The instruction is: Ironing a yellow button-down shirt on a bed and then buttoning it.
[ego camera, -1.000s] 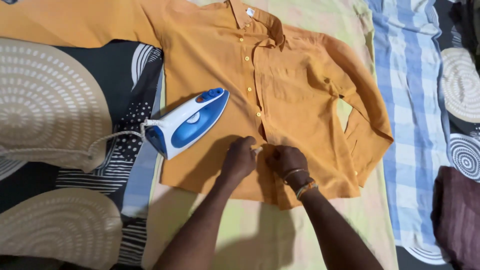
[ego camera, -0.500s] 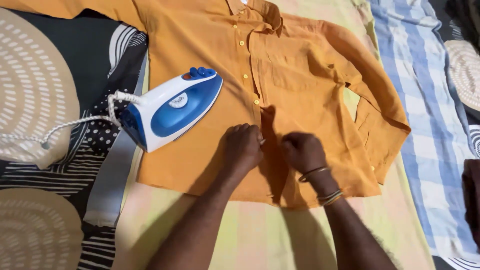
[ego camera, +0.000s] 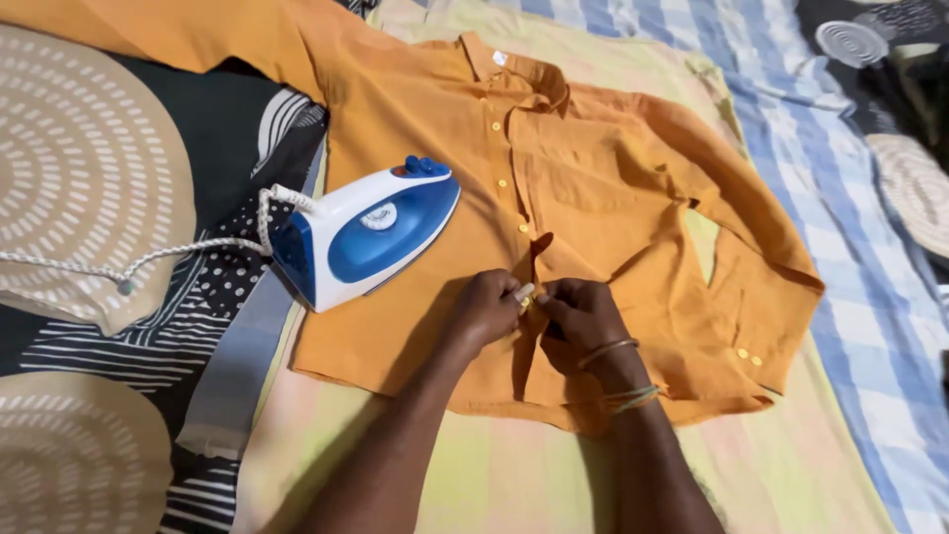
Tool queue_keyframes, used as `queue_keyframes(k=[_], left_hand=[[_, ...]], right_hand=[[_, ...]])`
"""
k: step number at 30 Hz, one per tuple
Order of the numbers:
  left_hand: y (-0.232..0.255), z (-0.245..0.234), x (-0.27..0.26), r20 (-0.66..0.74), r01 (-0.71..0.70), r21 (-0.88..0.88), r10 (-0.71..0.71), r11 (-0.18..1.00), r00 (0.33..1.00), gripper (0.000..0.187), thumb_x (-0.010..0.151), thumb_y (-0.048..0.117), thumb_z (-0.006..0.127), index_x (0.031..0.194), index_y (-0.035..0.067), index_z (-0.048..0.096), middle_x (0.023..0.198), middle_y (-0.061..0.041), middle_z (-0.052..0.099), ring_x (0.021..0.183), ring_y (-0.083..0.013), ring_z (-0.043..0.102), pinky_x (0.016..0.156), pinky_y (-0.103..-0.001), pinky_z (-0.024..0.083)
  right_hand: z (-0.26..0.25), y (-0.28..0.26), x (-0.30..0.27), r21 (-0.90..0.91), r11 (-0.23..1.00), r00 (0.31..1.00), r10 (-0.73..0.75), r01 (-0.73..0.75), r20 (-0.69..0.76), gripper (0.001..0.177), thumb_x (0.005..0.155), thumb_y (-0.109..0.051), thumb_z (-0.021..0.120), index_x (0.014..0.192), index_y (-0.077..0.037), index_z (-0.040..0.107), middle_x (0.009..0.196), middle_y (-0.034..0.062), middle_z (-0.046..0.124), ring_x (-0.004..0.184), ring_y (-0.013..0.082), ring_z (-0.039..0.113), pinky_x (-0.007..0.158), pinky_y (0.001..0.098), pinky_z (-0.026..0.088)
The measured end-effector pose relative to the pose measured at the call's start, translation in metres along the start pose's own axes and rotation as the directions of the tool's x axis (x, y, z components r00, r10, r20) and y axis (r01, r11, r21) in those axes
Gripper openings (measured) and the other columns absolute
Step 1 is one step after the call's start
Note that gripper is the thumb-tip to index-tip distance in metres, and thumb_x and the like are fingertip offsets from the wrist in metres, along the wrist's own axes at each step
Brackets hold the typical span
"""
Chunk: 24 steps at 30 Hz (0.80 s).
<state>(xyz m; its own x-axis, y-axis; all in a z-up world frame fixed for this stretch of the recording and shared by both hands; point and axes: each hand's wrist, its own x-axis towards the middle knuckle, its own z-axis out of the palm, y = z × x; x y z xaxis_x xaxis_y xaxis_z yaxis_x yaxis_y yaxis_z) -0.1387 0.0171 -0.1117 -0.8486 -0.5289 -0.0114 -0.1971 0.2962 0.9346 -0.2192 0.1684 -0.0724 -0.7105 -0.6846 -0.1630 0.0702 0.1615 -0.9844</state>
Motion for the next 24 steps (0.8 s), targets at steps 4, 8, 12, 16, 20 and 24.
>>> queue_keyframes(k=[4,8,12,16,20,24], left_hand=[[-0.008,0.007,-0.002,-0.011,-0.018,-0.026,0.017,1.0,1.0,0.022,0.092,0.024,0.071,0.092,0.003,0.07,0.085,-0.018,0.074,0.081,-0.0317,0.074,0.071,-0.042,0.054],[0.01,-0.006,-0.005,-0.006,0.06,0.037,-0.06,0.998,0.998,0.018,0.09,0.02,0.07,0.094,0.003,0.071,0.088,-0.019,0.074,0.084,-0.0327,0.074,0.072,-0.042,0.055],[0.016,-0.009,-0.009,0.01,0.034,0.0,-0.034,0.999,0.999,0.017,0.09,0.019,0.071,0.092,0.002,0.07,0.087,-0.018,0.074,0.082,-0.0322,0.075,0.072,-0.042,0.056],[0.014,-0.006,-0.013,-0.025,-0.011,0.071,0.013,0.997,1.0,0.009,0.088,0.01,0.069,0.093,0.002,0.069,0.087,-0.02,0.073,0.084,-0.0345,0.072,0.072,-0.043,0.055],[0.011,-0.002,-0.01,-0.039,-0.051,0.002,0.051,0.999,0.998,0.011,0.09,0.011,0.069,0.09,0.001,0.067,0.085,-0.019,0.074,0.082,-0.0322,0.073,0.073,-0.042,0.055],[0.016,-0.01,-0.011,0.004,0.048,-0.075,-0.048,0.996,0.999,0.013,0.092,0.014,0.069,0.093,0.001,0.069,0.085,-0.018,0.074,0.081,-0.0302,0.074,0.073,-0.041,0.055]], right_hand=[[0.015,-0.028,-0.022,0.239,0.969,0.998,0.062,-0.062,0.007,0.01,0.096,-0.003,0.065,0.092,0.004,0.069,0.073,0.0066,0.067,0.051,0.0106,0.054,0.044,0.0266,0.04],[0.02,-0.049,-0.036,0.273,0.953,0.991,0.134,-0.135,0.02,0.008,0.094,-0.002,0.064,0.091,0.002,0.069,0.067,0.0044,0.062,0.041,0.0079,0.043,0.035,0.0258,0.029],[0.013,-0.034,-0.034,0.249,0.966,0.997,0.073,-0.068,-0.012,0.007,0.091,0.001,0.065,0.095,0.003,0.07,0.071,0.0024,0.063,0.047,0.0066,0.049,0.04,0.0244,0.036],[-0.003,-0.028,-0.033,-0.031,0.996,0.983,-0.091,0.087,-0.158,0.011,0.092,-0.001,0.067,0.1,0.005,0.071,0.078,0.0018,0.068,0.064,0.0068,0.06,0.052,0.0239,0.048],[0.013,-0.021,-0.03,-0.088,0.986,0.971,-0.154,0.14,-0.182,0.012,0.091,-0.002,0.067,0.099,0.006,0.071,0.08,0.0019,0.069,0.067,0.0075,0.062,0.056,0.0238,0.051],[0.038,-0.029,-0.034,0.067,0.996,0.984,-0.04,0.052,-0.176,0.01,0.092,-0.003,0.065,0.094,0.006,0.07,0.073,0.0044,0.067,0.057,0.0107,0.058,0.049,0.0262,0.046]])
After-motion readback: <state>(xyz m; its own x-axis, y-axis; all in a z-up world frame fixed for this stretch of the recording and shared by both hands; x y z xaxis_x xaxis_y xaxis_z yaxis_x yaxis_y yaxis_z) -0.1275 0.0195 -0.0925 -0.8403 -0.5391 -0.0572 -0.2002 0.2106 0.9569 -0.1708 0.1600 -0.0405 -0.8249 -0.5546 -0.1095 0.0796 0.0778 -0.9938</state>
